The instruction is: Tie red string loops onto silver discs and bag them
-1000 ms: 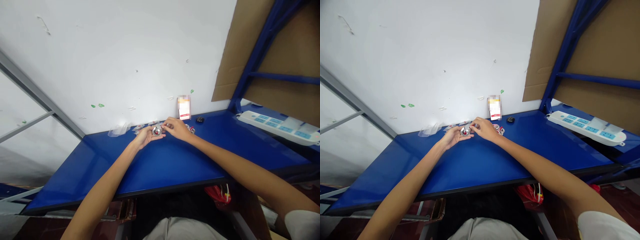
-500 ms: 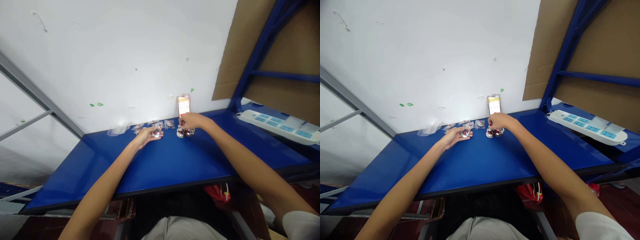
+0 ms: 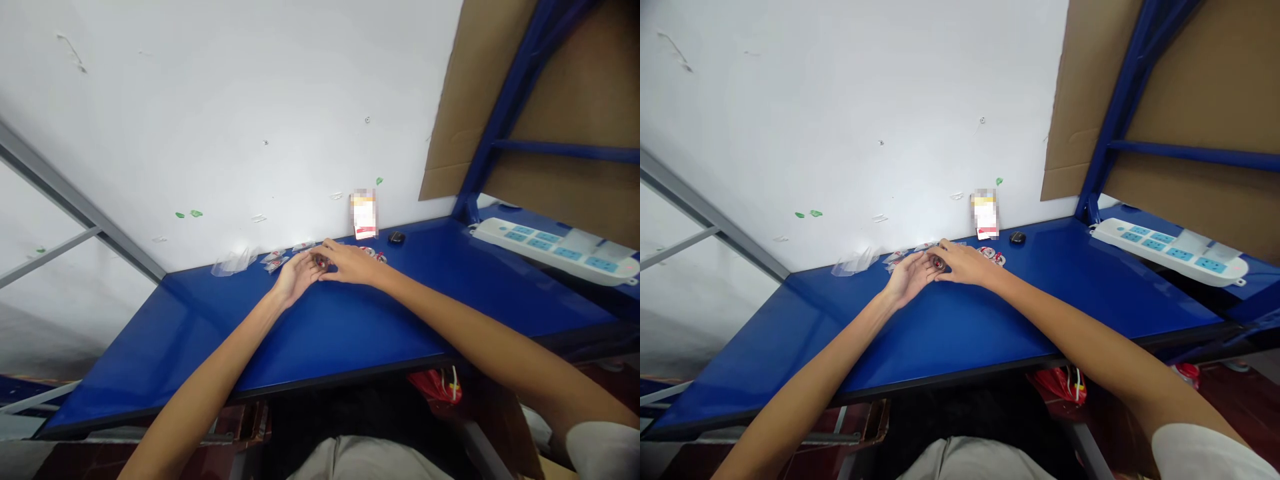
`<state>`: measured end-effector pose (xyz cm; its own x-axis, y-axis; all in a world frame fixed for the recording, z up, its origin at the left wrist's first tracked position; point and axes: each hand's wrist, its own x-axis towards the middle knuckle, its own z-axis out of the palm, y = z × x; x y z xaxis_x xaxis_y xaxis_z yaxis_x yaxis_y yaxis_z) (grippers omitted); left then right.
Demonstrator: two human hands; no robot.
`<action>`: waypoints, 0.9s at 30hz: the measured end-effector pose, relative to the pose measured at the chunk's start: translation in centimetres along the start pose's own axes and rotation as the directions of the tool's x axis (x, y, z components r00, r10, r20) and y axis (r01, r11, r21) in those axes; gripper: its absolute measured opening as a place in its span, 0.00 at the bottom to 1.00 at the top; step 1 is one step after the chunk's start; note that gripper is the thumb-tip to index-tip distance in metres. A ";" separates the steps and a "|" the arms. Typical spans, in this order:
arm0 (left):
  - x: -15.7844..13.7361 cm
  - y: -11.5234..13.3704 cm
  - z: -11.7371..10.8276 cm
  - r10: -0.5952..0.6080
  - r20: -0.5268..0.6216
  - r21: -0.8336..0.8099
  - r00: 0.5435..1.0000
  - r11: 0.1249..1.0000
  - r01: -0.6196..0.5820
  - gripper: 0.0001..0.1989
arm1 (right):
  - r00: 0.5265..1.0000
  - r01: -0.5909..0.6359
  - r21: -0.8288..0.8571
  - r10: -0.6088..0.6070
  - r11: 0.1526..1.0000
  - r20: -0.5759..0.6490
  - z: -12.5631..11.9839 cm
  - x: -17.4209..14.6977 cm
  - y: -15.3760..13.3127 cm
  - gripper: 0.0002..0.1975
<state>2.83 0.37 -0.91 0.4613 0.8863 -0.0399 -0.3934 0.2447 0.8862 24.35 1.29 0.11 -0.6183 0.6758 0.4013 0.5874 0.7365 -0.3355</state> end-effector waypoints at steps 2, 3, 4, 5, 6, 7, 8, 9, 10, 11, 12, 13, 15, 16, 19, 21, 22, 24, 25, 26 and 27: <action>0.0 0.0 0.0 0.018 -0.003 0.025 1.000 1.000 -0.018 0.18 | 0.998 -0.006 0.011 0.007 1.000 -0.058 0.5 0.0 0.1 0.26; 0.0 -0.1 -0.1 0.020 -0.011 0.051 1.000 0.999 -0.019 0.17 | 0.996 -0.004 0.039 0.007 0.999 -0.087 0.6 0.0 0.3 0.22; 0.0 -0.1 -0.3 0.016 -0.020 0.082 1.000 0.996 -0.015 0.16 | 0.993 0.007 0.077 0.002 0.997 -0.115 0.6 0.1 0.7 0.17; 0.0 -0.2 -0.4 0.010 -0.027 0.116 1.000 0.993 -0.007 0.16 | 0.990 0.024 0.118 -0.007 0.993 -0.144 0.6 0.2 1.1 0.13; 0.0 -0.4 -0.5 0.005 -0.033 0.147 0.999 0.989 0.000 0.16 | 0.985 0.043 0.154 -0.016 0.987 -0.171 0.7 0.4 1.5 0.10; 0.0 -0.6 -0.6 0.005 -0.036 0.175 0.999 0.984 0.002 0.16 | 0.980 0.055 0.184 -0.018 0.981 -0.197 0.8 0.5 1.9 0.09; 0.1 -0.9 -0.7 0.008 -0.036 0.203 0.999 0.979 -0.001 0.17 | 0.978 0.051 0.211 -0.006 0.976 -0.210 1.0 0.6 2.2 0.09; 0.1 -1.1 -0.7 0.021 -0.037 0.240 0.999 0.971 -0.011 0.18 | 0.976 0.026 0.247 0.029 0.969 -0.217 1.3 0.7 2.6 0.10; 0.2 -1.3 -0.8 0.051 -0.047 0.297 0.998 0.954 -0.035 0.19 | 0.972 -0.017 0.301 0.086 0.953 -0.218 1.7 0.8 2.8 0.10; 0.2 -1.4 -0.8 0.107 -0.063 0.379 0.992 0.922 -0.075 0.20 | 0.967 -0.069 0.377 0.155 0.924 -0.204 2.1 0.8 3.0 0.11; 0.2 -1.5 -0.8 0.186 -0.078 0.481 0.979 0.867 -0.127 0.22 | 0.956 -0.121 0.466 0.230 0.876 -0.184 2.6 0.9 3.1 0.11; 0.2 -1.4 -0.8 0.280 -0.076 0.592 0.957 0.785 -0.183 0.24 | 0.941 -0.176 0.557 0.305 0.812 -0.147 2.9 0.9 3.2 0.12; 0.1 -1.2 -0.9 0.433 -0.001 0.778 0.902 0.567 -0.271 0.24 | 0.906 -0.271 0.707 0.422 0.653 -0.043 3.4 0.9 2.9 0.12; 0.0 -1.1 -0.9 0.465 0.059 0.833 0.883 0.465 -0.301 0.22 | 0.890 -0.303 0.759 0.457 0.576 0.009 3.5 0.9 2.7 0.11; -0.2 -1.0 -0.9 0.455 0.179 0.893 0.872 0.296 -0.338 0.15 | 0.861 -0.341 0.847 0.498 0.409 0.106 3.4 0.9 1.7 0.08; -0.2 -1.1 -1.0 0.447 0.194 0.906 0.873 0.261 -0.334 0.14 | 0.854 -0.345 0.878 0.499 0.332 0.147 3.0 0.9 1.1 0.07; -0.2 -1.2 -1.0 0.444 0.197 0.910 0.874 0.248 -0.331 0.14 | 0.850 -0.352 0.888 0.500 0.298 0.169 2.9 0.9 0.8 0.07; -0.2 -1.3 -1.1 0.437 0.211 0.919 0.875 0.216 -0.330 0.12 | 0.842 -0.364 0.899 0.499 0.243 0.206 2.7 0.9 0.4 0.06; -0.2 -1.3 -1.1 0.435 0.221 0.922 0.873 0.199 -0.332 0.10 | 0.839 -0.371 0.901 0.498 0.226 0.221 2.6 0.9 0.3 0.06; -0.2 -1.3 -1.1 0.433 0.228 0.923 0.872 0.190 -0.336 0.09 | 0.836 -0.380 0.899 0.496 0.217 0.234 2.5 0.9 0.3 0.06; -0.2 -1.3 -1.0 0.430 0.230 0.921 0.873 0.193 -0.338 0.09 | 0.836 -0.390 0.896 0.490 0.214 0.247 2.4 1.0 0.3 0.06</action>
<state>2.48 0.25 -2.48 0.4166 0.7885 0.4523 0.5007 -0.6144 0.6098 22.68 2.25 -1.69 -0.3580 0.9329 -0.0390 -0.1009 -0.0802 -0.9917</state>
